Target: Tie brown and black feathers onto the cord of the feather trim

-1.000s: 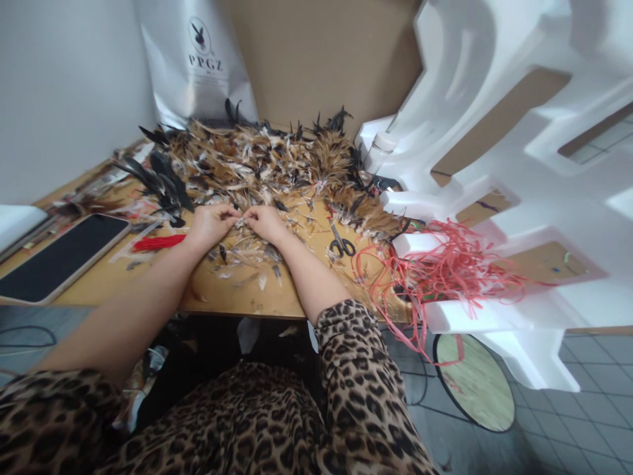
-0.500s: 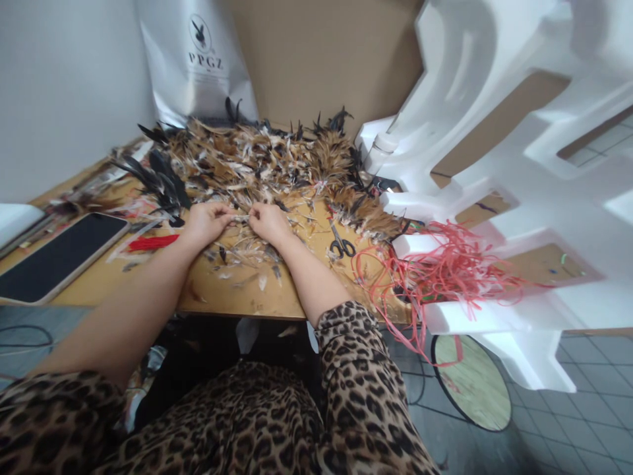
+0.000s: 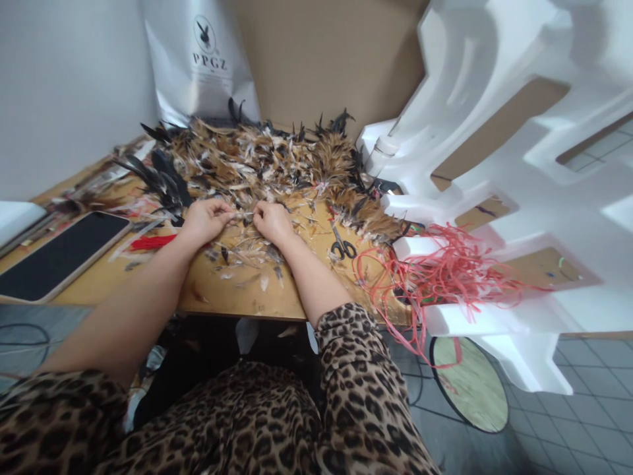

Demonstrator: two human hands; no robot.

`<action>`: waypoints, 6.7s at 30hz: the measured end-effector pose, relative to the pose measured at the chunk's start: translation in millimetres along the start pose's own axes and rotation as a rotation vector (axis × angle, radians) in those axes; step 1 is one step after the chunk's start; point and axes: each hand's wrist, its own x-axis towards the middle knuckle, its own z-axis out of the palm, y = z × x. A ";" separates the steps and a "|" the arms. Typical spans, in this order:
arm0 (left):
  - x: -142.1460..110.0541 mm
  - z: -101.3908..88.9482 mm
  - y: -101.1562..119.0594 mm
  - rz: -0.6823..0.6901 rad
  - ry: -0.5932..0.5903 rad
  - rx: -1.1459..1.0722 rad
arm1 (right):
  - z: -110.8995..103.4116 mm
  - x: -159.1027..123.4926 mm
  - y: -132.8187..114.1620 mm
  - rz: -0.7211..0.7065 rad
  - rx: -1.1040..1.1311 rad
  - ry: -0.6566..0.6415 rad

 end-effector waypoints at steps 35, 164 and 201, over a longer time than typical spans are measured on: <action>-7.4 -1.2 29.7 -0.234 -0.068 -0.692 | 14.0 2.5 -14.8 0.020 0.560 0.174; -1.7 19.7 1.6 -0.268 0.042 -0.769 | 25.1 -3.1 -32.3 0.324 1.029 0.164; -3.5 10.2 5.2 -0.220 -0.010 -0.643 | -115.6 -33.5 150.0 0.798 0.221 0.413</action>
